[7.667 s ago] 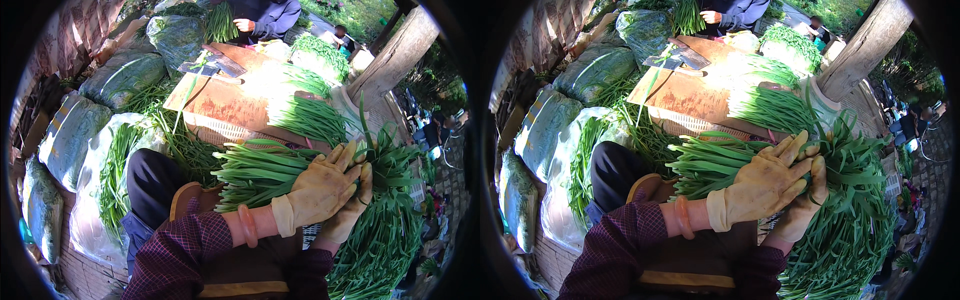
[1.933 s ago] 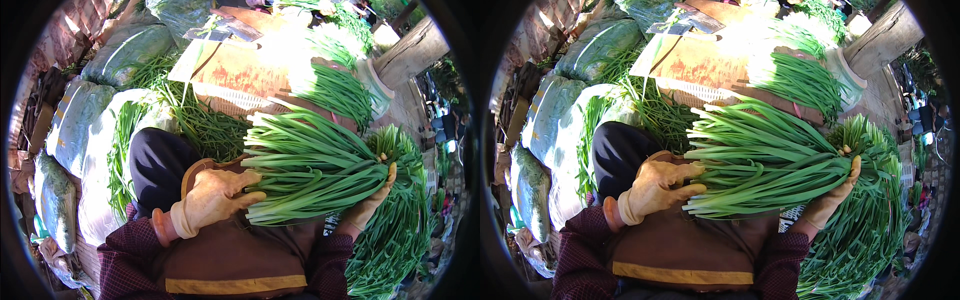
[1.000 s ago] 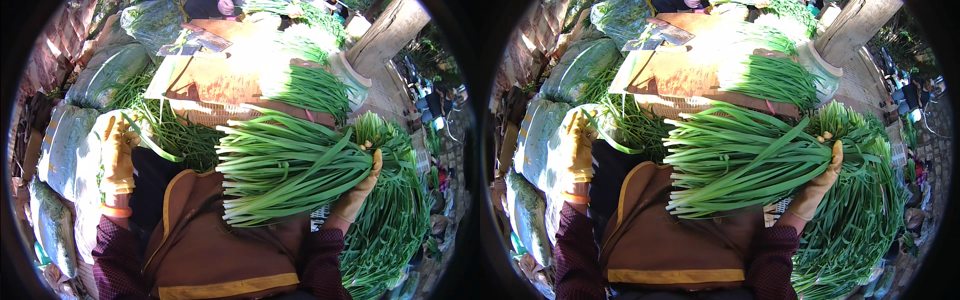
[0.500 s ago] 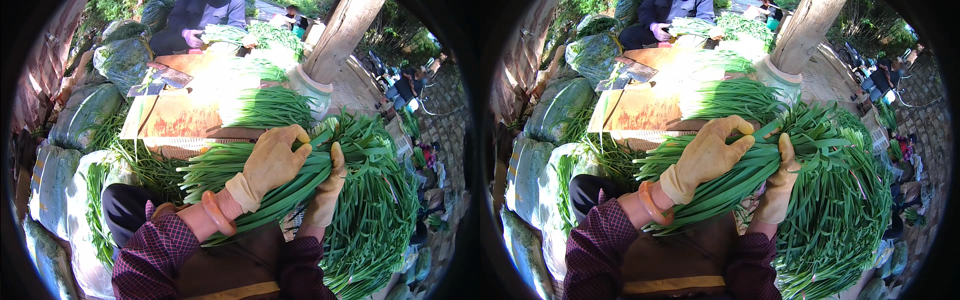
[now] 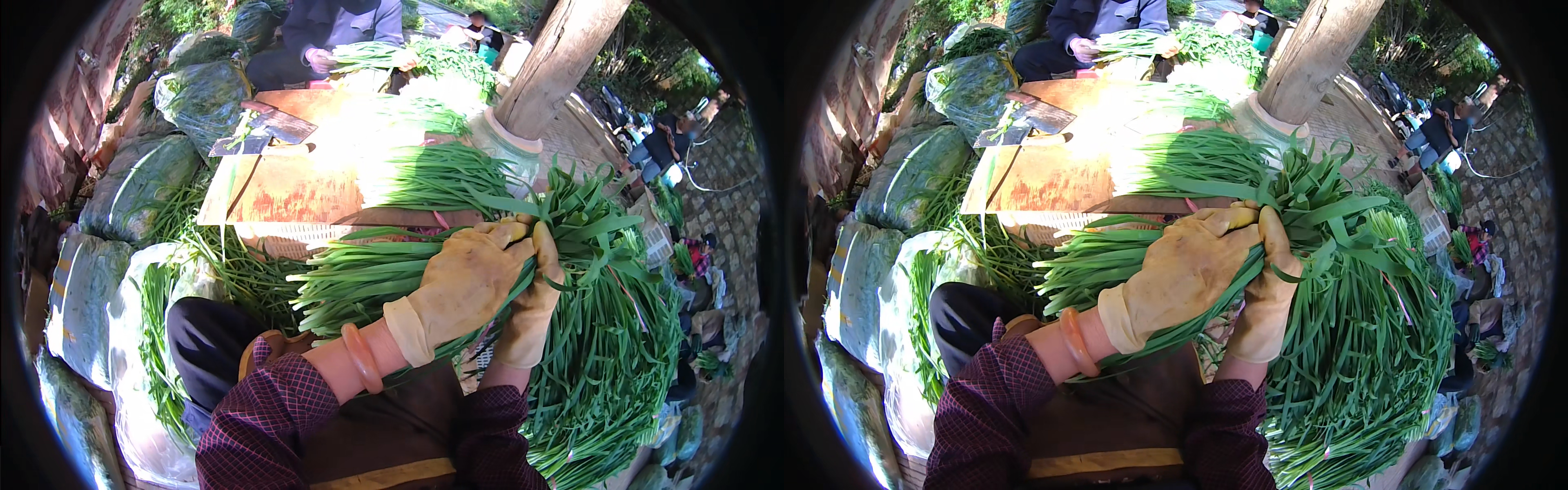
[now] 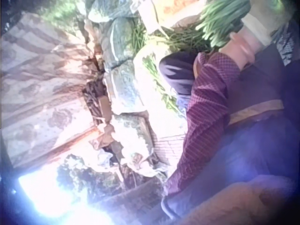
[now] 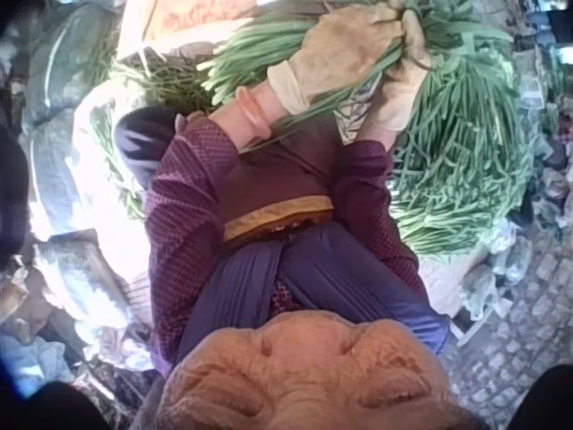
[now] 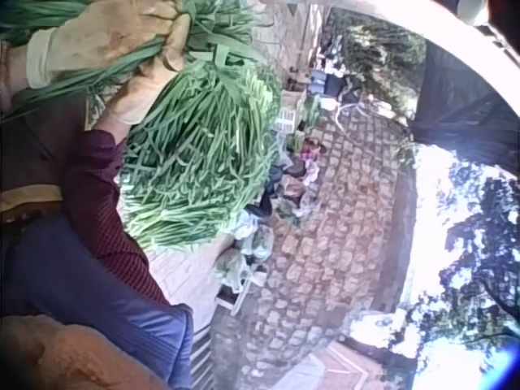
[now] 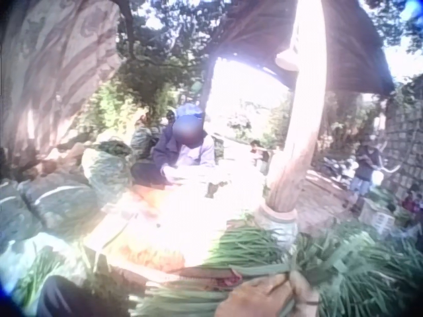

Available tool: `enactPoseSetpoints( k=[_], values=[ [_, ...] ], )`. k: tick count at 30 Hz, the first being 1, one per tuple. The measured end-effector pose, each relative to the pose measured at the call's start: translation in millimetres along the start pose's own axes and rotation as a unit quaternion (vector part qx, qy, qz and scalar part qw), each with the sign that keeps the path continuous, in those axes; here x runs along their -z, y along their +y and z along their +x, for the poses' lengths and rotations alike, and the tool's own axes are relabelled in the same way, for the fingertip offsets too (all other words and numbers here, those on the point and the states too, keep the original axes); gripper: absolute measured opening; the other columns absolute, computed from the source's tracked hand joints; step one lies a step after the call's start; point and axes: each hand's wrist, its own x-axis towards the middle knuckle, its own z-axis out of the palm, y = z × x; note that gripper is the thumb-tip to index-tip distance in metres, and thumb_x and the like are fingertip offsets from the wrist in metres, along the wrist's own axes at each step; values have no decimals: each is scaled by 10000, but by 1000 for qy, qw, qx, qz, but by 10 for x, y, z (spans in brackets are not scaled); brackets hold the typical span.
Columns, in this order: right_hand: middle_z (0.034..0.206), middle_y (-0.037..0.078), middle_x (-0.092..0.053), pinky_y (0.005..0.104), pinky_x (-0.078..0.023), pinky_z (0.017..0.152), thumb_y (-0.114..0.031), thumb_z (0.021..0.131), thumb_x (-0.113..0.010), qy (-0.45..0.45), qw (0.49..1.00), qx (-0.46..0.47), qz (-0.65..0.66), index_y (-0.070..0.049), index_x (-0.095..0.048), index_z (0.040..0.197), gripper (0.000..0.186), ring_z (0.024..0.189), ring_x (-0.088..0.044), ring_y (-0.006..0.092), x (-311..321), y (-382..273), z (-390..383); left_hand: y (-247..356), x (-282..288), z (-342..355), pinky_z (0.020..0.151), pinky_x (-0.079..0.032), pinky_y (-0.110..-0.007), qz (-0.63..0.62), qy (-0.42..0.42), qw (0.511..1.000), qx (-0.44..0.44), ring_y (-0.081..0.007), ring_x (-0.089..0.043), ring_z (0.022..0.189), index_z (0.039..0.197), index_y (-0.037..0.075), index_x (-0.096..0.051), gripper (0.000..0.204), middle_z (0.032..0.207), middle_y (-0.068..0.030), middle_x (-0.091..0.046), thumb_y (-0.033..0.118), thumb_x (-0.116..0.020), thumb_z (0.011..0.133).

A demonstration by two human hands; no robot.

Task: The person trims the ends of green leafy vegetables using a knife on a wooden board, then gathers the trimmed stalks into a bundle and secures them with a rubber band. The person repeats this process with additional stalks.

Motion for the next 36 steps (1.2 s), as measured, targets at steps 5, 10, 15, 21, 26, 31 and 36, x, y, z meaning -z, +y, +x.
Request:
enactPoseSetpoints(
  k=[5,10,15,21,26,31,36],
  values=[
    [939,76,-680,279,-528,762,-163,937,-666,52,987,133,-70,3,-665,1014,183,839,-642,152,-489,-79,124,-172,632,-34,957,-489,-417,-264,173,945,87,-315,-643,1086,1100,64,-689,291,1099,-159,-692,215,-749,858],
    [1089,85,-660,309,-515,868,-269,975,-642,-67,946,241,-205,46,-641,1165,367,987,-634,178,-1425,-350,581,-337,1420,-370,1146,-347,-449,15,170,985,-4,-360,-468,1374,1521,21,-369,969,1475,-228,-484,267,-885,739],
    [1070,72,-681,328,-511,872,-248,974,-627,-43,923,119,-365,-53,-633,1242,332,982,-645,169,-2274,-387,888,-386,1637,-208,1109,-298,-534,143,271,952,-4,-450,-373,1379,1492,-77,-314,969,1526,-305,-344,371,-779,770],
    [1069,78,-680,336,-519,871,-225,965,-637,-149,875,172,-427,-50,-622,1253,338,976,-647,175,-2496,74,689,-525,1787,-78,1042,-385,-543,137,404,903,52,-409,-475,1282,1315,-11,-505,711,1404,-236,-481,204,-746,682],
    [1068,83,-679,343,-526,871,-205,957,-646,-185,863,188,-430,-47,-614,1263,346,972,-649,180,-2512,214,589,-629,2369,-499,790,-506,-338,-151,221,963,-7,-223,-642,911,1108,24,-636,361,1032,-93,-659,129,-751,782],
    [1067,88,-678,350,-532,870,-186,950,-655,-215,876,188,-388,-45,-605,1272,356,967,-651,185,-2365,154,387,-655,3066,-876,749,-516,-307,-15,33,999,-13,-142,-647,868,1094,28,-640,390,940,-64,-664,217,-802,794],
    [1066,92,-677,356,-539,870,-167,942,-664,-281,894,171,-303,-42,-596,1281,368,962,-652,190,-2113,65,-61,-572,3009,-1228,754,-523,-310,60,-156,982,84,-158,-661,885,1140,7,-619,487,974,-91,-676,270,-823,784]
  ],
)
